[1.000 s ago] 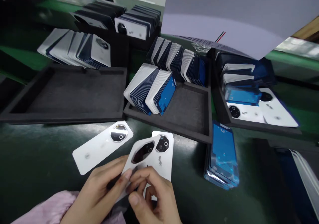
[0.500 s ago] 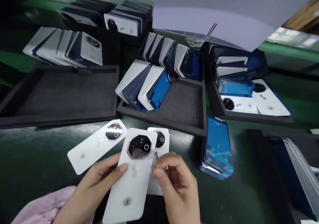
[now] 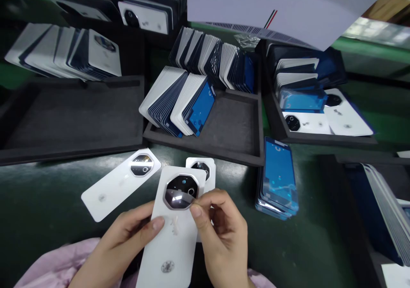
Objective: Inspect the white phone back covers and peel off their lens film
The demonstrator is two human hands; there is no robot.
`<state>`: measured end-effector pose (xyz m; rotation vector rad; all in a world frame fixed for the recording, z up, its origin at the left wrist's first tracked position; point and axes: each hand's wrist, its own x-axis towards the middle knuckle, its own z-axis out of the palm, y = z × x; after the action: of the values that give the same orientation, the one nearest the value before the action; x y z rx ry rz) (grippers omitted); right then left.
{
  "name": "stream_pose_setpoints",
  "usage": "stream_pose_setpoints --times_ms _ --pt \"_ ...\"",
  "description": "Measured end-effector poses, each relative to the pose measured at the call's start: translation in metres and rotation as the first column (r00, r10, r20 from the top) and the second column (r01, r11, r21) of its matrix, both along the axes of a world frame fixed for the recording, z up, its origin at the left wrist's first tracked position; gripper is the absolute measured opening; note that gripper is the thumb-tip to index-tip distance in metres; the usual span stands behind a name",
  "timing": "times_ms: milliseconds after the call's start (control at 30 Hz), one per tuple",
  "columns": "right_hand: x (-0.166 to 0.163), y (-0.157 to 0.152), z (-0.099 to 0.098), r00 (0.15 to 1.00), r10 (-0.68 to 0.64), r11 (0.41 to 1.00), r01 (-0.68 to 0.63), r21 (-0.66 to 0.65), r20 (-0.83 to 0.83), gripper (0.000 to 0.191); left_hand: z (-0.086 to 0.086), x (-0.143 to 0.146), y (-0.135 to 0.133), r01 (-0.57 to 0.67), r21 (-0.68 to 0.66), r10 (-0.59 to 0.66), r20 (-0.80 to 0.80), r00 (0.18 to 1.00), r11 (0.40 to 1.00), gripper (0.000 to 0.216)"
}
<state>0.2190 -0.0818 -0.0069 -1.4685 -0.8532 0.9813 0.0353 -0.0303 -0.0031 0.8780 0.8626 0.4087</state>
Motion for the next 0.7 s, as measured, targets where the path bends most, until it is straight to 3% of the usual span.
stream_pose_setpoints --times_ms 433,600,700 --pt "0.0001 0.0019 0.0007 0.997 -0.067 0.997 0.065 -0.043 -0.045 0.013 0.0010 0.0001 0.0005 -0.004 0.042 0.005 -0.038 0.999 0.999 0.034" --pt "-0.0021 0.0034 0.0012 0.997 -0.057 0.998 0.058 -0.009 0.044 0.013 0.0071 0.0023 0.0022 -0.006 0.108 0.008 -0.019 1.000 0.994 0.028" --pt "-0.0015 0.0044 -0.0010 0.981 -0.075 0.997 0.077 -0.005 0.180 0.012 0.0090 0.0032 0.0030 -0.005 0.190 0.010 -0.024 1.000 0.982 0.025"
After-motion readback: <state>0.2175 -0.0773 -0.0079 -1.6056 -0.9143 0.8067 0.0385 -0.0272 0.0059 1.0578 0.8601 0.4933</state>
